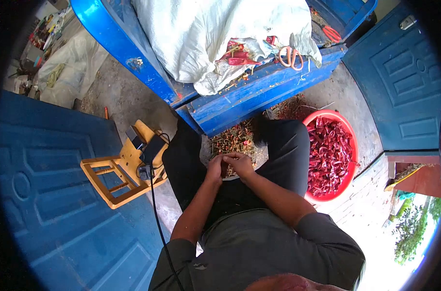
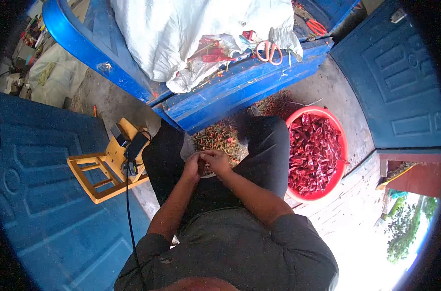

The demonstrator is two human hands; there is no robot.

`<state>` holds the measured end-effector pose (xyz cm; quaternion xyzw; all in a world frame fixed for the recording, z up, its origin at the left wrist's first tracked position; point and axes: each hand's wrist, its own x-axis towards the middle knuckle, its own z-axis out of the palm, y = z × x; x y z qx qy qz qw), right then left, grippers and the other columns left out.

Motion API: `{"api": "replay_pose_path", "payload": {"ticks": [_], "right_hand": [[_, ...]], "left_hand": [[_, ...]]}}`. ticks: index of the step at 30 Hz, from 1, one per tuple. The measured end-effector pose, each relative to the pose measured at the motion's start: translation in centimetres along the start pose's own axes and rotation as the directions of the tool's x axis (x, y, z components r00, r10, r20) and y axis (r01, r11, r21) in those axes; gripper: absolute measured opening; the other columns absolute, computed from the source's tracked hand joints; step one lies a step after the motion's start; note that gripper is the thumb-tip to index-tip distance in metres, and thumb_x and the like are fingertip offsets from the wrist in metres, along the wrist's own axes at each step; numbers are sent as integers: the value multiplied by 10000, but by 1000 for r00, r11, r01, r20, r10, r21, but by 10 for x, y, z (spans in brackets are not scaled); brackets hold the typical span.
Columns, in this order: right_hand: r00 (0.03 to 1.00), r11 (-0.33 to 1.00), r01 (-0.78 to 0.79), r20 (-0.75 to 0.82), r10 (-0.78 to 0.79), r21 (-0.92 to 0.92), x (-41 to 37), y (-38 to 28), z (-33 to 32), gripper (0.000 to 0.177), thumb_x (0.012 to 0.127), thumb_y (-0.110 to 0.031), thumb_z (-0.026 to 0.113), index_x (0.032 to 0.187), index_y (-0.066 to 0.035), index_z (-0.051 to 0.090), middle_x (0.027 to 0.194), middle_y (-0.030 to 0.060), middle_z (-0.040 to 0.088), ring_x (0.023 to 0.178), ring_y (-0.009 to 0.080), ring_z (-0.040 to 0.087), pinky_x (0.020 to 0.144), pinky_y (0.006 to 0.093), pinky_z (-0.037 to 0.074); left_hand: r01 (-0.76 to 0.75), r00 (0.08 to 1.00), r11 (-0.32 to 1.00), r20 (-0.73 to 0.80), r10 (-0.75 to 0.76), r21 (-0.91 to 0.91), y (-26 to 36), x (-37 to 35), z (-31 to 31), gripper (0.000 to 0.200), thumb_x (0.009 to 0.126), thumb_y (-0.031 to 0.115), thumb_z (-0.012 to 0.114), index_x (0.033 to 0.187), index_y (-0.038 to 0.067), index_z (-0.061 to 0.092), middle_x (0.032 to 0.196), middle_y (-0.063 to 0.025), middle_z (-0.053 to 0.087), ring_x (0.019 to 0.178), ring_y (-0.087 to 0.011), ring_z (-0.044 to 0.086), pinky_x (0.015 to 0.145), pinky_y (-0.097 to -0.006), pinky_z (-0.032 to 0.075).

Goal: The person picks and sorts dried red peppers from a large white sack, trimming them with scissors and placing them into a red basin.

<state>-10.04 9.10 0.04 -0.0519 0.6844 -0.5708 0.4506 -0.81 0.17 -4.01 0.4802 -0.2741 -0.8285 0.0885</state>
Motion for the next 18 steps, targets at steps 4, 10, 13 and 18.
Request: {"api": "replay_pose_path", "payload": {"ticks": [4,10,13,18], "right_hand": [[999,998,30,-38,-28,62,9,21,-1,160,870,-122,741,966,6,727,856,34,702,730,114,614,686,282,510],[900,822,235,-202,-385,-519,3,27,7,206,805,-205,785,911,-33,744,840,125,704,779,232,668,730,345,527],[905,800,235,-176,-387,-552,12,33,6,213,808,-237,775,945,-74,763,896,130,679,856,299,667,767,413,538],[993,994,-91,76,87,52,17,18,-2,200,880,-183,742,984,-13,731,864,68,705,790,162,659,711,313,526]], "left_hand": [[2,999,995,39,-6,100,-3,-3,0,199,984,230,508,844,115,589,593,-2,498,435,-123,438,390,-299,331],[21,1000,995,-2,-21,100,-3,-6,1,158,976,232,530,896,115,600,616,7,496,462,-117,455,416,-290,346],[148,986,972,-100,-131,181,-2,-3,1,141,974,229,546,931,114,613,644,19,497,474,-109,457,426,-276,346],[54,995,995,75,-60,85,0,-2,-11,174,938,154,538,1054,72,639,819,-14,577,680,-139,560,591,-294,458]]}}
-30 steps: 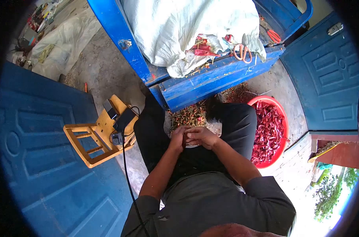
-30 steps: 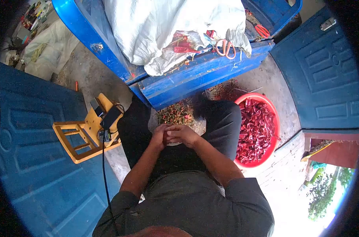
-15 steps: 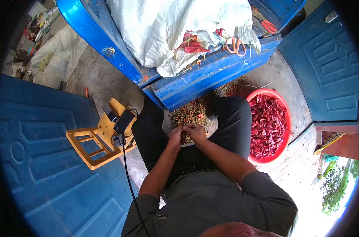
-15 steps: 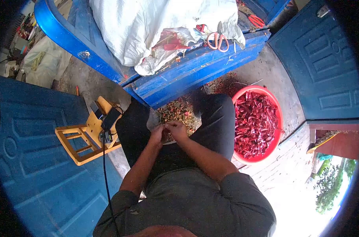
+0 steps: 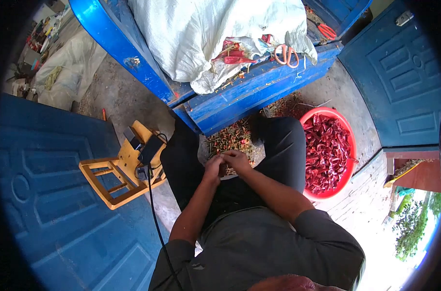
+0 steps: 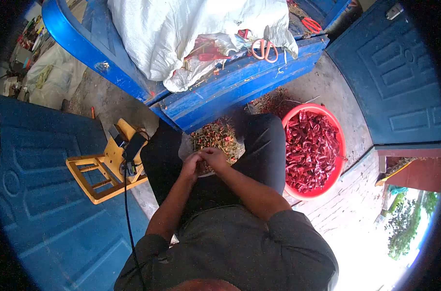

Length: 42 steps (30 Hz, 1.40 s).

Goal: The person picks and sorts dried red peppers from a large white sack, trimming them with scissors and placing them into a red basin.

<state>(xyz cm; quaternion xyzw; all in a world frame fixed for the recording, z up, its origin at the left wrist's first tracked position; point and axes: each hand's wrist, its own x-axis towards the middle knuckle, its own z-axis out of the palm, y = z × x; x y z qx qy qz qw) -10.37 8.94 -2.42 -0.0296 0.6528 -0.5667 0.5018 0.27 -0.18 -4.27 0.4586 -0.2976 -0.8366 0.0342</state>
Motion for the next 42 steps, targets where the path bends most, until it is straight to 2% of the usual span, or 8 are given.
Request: {"api": "replay_pose_path", "payload": {"ticks": [3,13,24,37,38,39,40,42], "right_hand": [[997,984,16,76,-30,176,-15,-25,-5,166,923,-135,701,1026,-5,715,884,28,697,805,107,634,712,276,512],[980,980,201,1,-201,-10,-13,-22,-21,193,908,-155,727,1047,-22,717,978,58,681,940,161,620,847,334,492],[969,935,-223,165,183,277,-20,-53,-35,246,915,-247,721,1059,-53,672,1033,55,678,1004,178,623,947,359,477],[985,956,91,169,-44,-280,-5,-76,-92,219,846,-200,775,898,5,718,860,52,695,767,147,625,738,321,500],[975,921,168,196,-102,-353,1,-77,-97,225,834,-227,781,860,-9,730,815,52,693,718,181,638,713,360,509],[909,627,412,254,-330,-661,-17,-106,-85,173,797,-207,792,828,-47,732,805,80,685,746,256,668,714,383,523],[911,624,410,258,-323,-665,-29,-123,-74,173,797,-207,792,828,-47,732,805,80,685,746,256,668,714,383,523],[623,-12,630,514,-590,-777,-43,-137,-57,101,838,-153,761,856,-59,730,813,82,677,767,155,667,705,308,511]], "left_hand": [[-75,986,997,145,80,-34,14,-15,8,214,906,116,546,1089,58,640,826,-6,575,666,-123,542,584,-282,440],[-2,960,1000,281,5,-8,24,-16,17,235,865,122,583,1077,45,651,801,10,562,632,-110,491,579,-282,404],[-36,985,999,171,34,9,30,-31,36,225,847,116,634,1059,43,649,813,7,574,688,-112,534,620,-278,428],[19,978,1000,208,-23,18,29,-27,66,190,865,82,583,1025,9,653,664,41,491,456,-48,371,401,-223,260],[22,978,1000,208,-24,9,29,-25,68,190,865,82,583,1025,9,653,664,41,491,456,-48,371,401,-223,260],[28,970,1000,243,-30,13,28,-25,67,152,878,96,583,1002,24,632,651,46,452,454,-50,361,401,-235,257],[27,960,1000,280,-30,14,29,-23,67,116,891,110,584,979,40,612,639,51,412,451,-51,350,401,-248,254],[11,949,1000,315,-9,-4,30,-23,61,87,894,110,591,957,52,606,634,60,421,438,-44,341,393,-242,252]]}}
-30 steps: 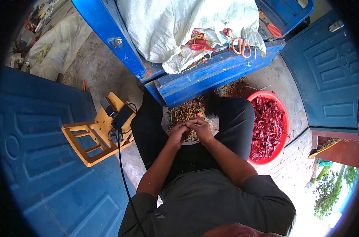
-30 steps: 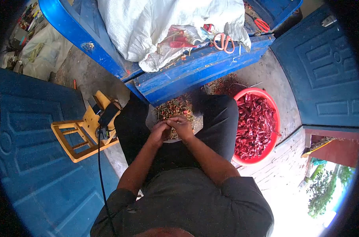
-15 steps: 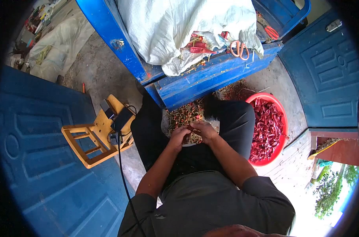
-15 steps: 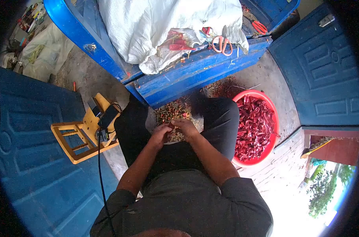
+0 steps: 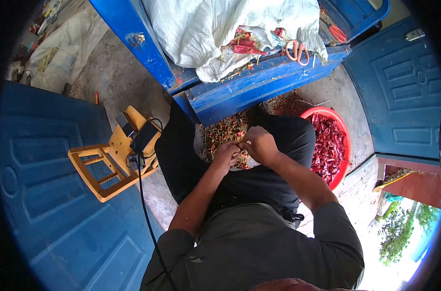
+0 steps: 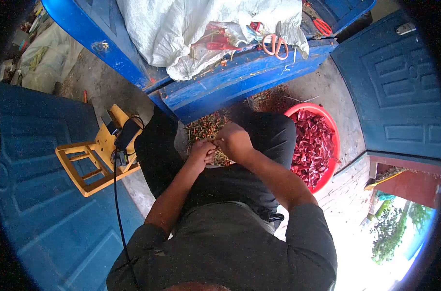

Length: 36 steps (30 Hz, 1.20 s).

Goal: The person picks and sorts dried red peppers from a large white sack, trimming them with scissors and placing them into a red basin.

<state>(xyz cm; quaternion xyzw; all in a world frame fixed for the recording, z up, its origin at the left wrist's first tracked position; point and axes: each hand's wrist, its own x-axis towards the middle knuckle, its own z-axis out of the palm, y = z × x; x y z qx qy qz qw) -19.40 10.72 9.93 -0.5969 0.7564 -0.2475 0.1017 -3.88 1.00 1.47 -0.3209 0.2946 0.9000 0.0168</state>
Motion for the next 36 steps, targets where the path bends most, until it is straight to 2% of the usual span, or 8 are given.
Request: {"api": "replay_pose_path", "payload": {"ticks": [4,9,14,17,27,31,34,36], "right_hand": [[908,813,-400,304,289,422,-5,13,6,190,824,-250,787,843,-68,737,853,103,688,768,228,665,718,379,525],[662,48,-682,589,465,729,-14,17,37,240,891,-250,755,910,-17,701,839,35,685,753,107,640,717,253,535],[697,282,-684,488,525,673,-13,13,52,208,873,-220,766,898,-23,702,838,41,676,739,133,630,678,282,521],[964,905,-266,69,258,332,-2,9,29,138,799,-186,785,804,-90,686,814,112,612,773,327,623,663,426,496],[815,883,422,512,-270,-207,20,68,-18,135,801,-208,717,846,-85,687,859,79,614,871,305,612,704,429,511],[888,999,-46,456,51,-23,22,80,-53,172,826,-173,655,957,-80,716,945,145,661,919,376,643,787,480,521],[994,999,37,100,-39,19,4,82,-22,185,865,-226,646,982,-115,738,1022,151,687,928,374,656,787,474,519],[967,986,-164,200,156,28,-4,58,-9,215,890,-258,636,1014,-111,732,1037,155,691,924,366,662,796,470,521]], "left_hand": [[-3,1000,1000,10,3,-24,6,-12,-5,80,882,82,618,952,51,595,635,42,449,444,-48,367,394,-227,266],[-25,1000,989,-16,23,-146,13,-14,-10,153,881,57,603,1031,35,577,672,21,463,471,-58,400,415,-237,302],[24,997,990,-72,-35,-141,9,-15,-20,175,877,41,590,1050,29,572,687,21,458,478,-58,398,425,-247,305],[16,999,992,-48,-22,-125,11,-5,-18,176,867,33,589,1042,28,574,673,24,446,475,-54,387,419,-250,293],[-78,995,996,-61,76,-30,11,1,-43,138,820,60,566,948,22,599,595,48,431,425,-48,340,370,-238,240],[-59,992,997,-109,63,39,26,-19,-24,92,834,58,547,911,29,587,591,61,420,420,-47,339,381,-234,246],[-103,994,987,-40,99,-126,17,0,-33,99,850,43,531,937,27,576,600,63,416,428,-47,356,395,-240,268],[-110,993,983,-57,102,-148,17,-3,-30,118,870,31,515,977,24,565,607,57,414,436,-51,368,407,-242,281]]}}
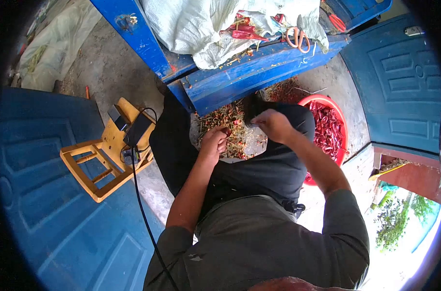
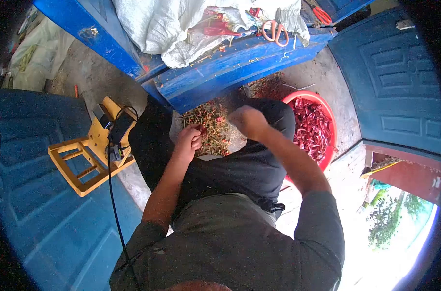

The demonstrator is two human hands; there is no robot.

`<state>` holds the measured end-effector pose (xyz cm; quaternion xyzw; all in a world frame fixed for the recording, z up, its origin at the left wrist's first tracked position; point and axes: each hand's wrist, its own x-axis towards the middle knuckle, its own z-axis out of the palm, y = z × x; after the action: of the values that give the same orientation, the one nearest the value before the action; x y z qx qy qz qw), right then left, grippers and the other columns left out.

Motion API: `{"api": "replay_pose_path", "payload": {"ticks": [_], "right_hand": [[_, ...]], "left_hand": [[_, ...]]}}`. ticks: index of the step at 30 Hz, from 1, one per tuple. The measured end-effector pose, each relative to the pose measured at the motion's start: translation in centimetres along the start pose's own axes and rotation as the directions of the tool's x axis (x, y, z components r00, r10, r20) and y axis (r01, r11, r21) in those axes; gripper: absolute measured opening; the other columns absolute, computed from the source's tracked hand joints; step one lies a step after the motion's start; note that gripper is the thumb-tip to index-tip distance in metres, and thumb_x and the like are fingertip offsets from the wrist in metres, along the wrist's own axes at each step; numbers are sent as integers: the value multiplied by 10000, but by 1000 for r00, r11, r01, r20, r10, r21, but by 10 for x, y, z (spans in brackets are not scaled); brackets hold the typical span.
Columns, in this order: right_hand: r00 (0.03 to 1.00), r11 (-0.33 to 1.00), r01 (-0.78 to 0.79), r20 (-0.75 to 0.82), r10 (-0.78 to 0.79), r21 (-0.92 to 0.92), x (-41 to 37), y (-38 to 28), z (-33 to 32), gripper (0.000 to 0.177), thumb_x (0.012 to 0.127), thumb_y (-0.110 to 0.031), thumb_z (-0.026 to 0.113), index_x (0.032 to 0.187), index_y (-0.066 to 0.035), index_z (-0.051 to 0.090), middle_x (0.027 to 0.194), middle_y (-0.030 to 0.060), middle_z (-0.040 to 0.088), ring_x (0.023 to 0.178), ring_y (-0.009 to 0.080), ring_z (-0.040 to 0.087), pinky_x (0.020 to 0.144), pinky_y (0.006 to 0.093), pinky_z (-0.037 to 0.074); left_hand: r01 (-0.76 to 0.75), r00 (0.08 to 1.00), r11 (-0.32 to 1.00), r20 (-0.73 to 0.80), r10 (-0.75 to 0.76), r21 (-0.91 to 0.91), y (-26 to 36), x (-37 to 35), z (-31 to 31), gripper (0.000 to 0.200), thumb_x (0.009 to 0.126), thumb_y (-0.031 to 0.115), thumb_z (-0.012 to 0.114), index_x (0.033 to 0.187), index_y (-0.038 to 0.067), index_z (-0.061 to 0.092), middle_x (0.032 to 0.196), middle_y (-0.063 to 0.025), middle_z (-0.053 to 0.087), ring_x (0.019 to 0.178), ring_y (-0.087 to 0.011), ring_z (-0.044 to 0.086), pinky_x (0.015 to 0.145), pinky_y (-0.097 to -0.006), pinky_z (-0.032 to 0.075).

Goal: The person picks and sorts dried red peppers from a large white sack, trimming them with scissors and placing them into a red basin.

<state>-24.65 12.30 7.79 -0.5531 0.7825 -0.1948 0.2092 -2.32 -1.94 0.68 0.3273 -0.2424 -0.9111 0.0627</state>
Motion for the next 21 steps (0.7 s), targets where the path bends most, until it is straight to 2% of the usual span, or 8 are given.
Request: {"api": "replay_pose_path", "payload": {"ticks": [2,7,14,15,16,17,18,21], "right_hand": [[953,958,-271,168,253,93,-6,-16,22,341,941,-367,612,1132,-97,698,1040,173,694,921,355,673,815,450,529],[971,654,-181,30,236,734,-8,-63,77,406,893,-277,732,1235,-71,659,1037,132,710,926,229,688,802,365,540],[919,663,-239,-55,391,709,-17,-62,56,229,873,-172,742,1053,-34,710,999,128,707,889,227,690,790,354,537],[894,789,-198,-223,389,582,-24,-53,40,202,874,-144,739,1041,-35,714,987,122,707,903,221,685,800,345,533],[835,810,-91,-399,379,579,-33,-38,27,188,875,-143,744,1025,-33,717,974,115,711,924,207,679,817,336,526],[755,681,-119,-380,534,722,-47,-26,8,175,876,-140,743,1006,-25,720,978,112,715,947,199,677,837,327,523],[667,839,-187,-562,490,511,-62,-31,-34,188,873,-140,747,1013,-18,719,1003,112,717,948,198,676,850,323,523],[444,798,-391,-666,600,458,-128,29,-82,242,882,-150,729,1090,-29,703,972,111,721,924,192,684,839,329,527]], "left_hand": [[11,999,1000,-33,-11,9,2,-3,5,126,885,31,515,1005,36,554,610,53,419,439,-58,374,408,-242,278],[75,995,991,-78,-66,114,4,-16,7,154,891,82,565,1041,54,545,667,44,434,499,-64,394,451,-239,298],[89,990,984,-118,-72,151,-2,-18,17,199,887,130,600,1071,62,565,687,38,431,543,-89,398,485,-267,314],[65,994,985,-92,-50,162,-3,-17,17,174,888,112,591,1054,61,582,680,36,436,524,-78,392,470,-251,311],[39,997,985,-66,-28,168,-5,-16,17,154,888,93,582,1038,61,599,673,35,442,505,-66,385,454,-235,307],[39,997,986,-65,-29,163,-6,-15,15,154,888,93,582,1038,61,599,673,35,442,505,-66,385,454,-235,307],[60,995,987,-88,-48,146,-7,-12,12,155,885,92,586,1037,62,602,671,37,443,506,-64,387,452,-234,305],[75,994,991,-91,-64,112,-10,-7,11,158,878,88,592,1033,59,603,666,39,447,507,-62,390,450,-231,302]]}}
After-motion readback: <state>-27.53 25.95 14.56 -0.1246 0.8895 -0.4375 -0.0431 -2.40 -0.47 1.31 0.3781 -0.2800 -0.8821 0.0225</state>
